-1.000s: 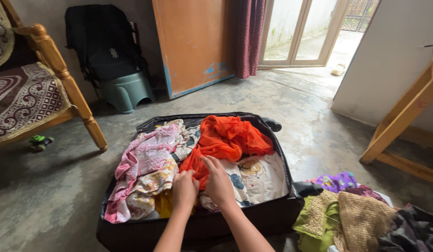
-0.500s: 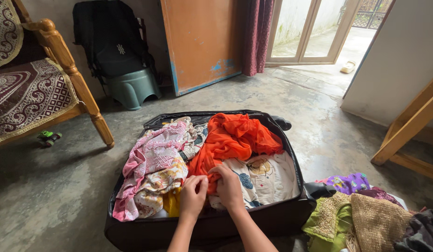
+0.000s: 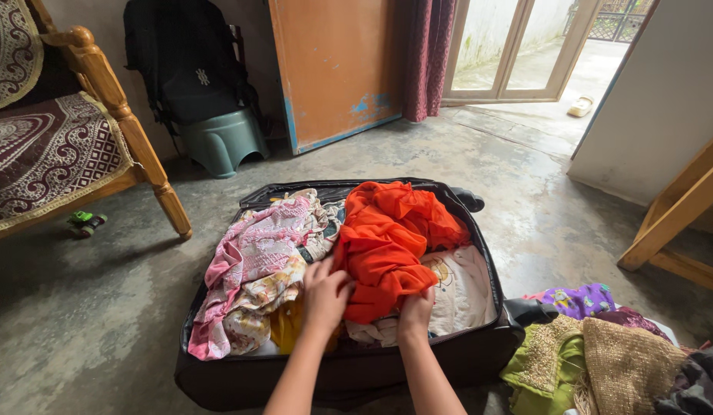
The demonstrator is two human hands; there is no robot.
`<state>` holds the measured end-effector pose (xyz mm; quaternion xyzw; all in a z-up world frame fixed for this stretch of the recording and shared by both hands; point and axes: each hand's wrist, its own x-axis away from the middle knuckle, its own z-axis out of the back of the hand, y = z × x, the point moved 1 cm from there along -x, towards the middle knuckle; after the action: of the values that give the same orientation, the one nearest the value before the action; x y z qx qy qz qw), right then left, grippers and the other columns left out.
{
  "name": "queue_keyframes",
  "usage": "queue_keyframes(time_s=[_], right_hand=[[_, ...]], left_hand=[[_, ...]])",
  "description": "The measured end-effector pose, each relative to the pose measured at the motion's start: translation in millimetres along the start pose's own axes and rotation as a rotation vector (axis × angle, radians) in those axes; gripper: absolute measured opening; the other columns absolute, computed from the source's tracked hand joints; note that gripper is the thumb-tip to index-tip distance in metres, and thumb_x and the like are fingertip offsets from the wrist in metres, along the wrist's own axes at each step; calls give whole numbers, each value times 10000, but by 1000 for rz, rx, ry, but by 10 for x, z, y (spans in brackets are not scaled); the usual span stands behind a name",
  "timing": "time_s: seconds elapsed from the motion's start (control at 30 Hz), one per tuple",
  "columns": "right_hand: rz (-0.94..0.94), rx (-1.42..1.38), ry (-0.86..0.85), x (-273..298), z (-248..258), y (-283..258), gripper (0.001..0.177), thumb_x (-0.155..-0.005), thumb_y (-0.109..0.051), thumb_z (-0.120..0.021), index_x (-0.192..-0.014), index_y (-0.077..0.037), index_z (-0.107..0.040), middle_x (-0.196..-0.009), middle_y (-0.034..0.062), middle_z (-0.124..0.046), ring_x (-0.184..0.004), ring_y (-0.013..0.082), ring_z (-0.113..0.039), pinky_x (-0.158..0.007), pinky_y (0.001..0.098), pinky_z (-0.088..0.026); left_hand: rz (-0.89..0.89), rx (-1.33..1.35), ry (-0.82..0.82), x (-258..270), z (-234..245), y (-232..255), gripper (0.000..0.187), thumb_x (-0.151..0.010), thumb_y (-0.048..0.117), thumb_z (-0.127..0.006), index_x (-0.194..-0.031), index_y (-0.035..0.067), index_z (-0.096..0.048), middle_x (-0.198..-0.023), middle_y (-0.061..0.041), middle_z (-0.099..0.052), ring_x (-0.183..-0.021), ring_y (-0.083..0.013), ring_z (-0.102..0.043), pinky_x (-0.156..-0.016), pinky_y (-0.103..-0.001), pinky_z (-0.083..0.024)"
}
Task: The person unzips a brown suitcase and removes various pieces of clothing by hand, placing them onto the floor one at a time.
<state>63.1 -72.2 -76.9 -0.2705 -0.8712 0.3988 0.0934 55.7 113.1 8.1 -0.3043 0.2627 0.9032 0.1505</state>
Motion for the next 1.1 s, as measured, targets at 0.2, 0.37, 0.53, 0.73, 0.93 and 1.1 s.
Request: queue_keyframes(time_s=[0.2,0.37,0.53,0.73,0.93,1.1], right_hand=[[-153,-162,111,-60,137,79,561,-1042,-463,-337,-1446,-106,-490,-1421,62,-582,-1278,214,-570,-1033,351,-472],[-2,56,49,-48,234,148,600,-993,-435,-464,-1497,-117,-397,-1478,97,-520,-1325,260,-543,-1096,417,-471],[-308,-173,-223,-185,134,144,574,-1010,-417,-449,-1478,-85,-429,-1435,125,-543,-1273,291,-565,-1057,445,-488],[-490,-217,-347,-72,-158,-53,548,-1007,-397,-450,-1459,-87,-449,-1392,119,-561,-1229,284,-574,-1023,441,-493],[-517,-272,-399,111,-153,-200,524,-1004,-378,-450,-1440,-89,-468,-1349,113,-578,-1184,276,-582,-990,437,-497],[-528,-264,-395,178,-115,-243,504,-1002,-362,-450,-1425,-90,-485,-1313,108,-592,-1147,270,-590,-962,434,-501]], left_hand=[[154,492,-8,202,-19,301,270,-1024,248,-598,-913,2,-621,-892,-192,-692,-852,-394,-648,-711,-476,-508],[266,652,-89,327,237,593,332,-1028,295,-573,-883,-2,-598,-723,-198,-616,-648,-350,-600,-612,-413,-481],[288,812,-246,506,500,821,335,-970,320,-633,-901,-3,-689,-721,-137,-701,-640,-185,-643,-624,-337,-513],[231,830,-621,584,534,761,382,-956,345,-653,-930,-22,-757,-725,-87,-735,-669,-90,-639,-639,-294,-527],[327,937,-1002,193,663,212,575,-1027,422,-468,-827,-10,-791,-737,-58,-788,-683,-123,-747,-727,-283,-589],[356,326,-124,-375,557,13,271,-912,272,-710,-850,9,-720,-730,-109,-697,-702,-254,-702,-696,-393,-557]])
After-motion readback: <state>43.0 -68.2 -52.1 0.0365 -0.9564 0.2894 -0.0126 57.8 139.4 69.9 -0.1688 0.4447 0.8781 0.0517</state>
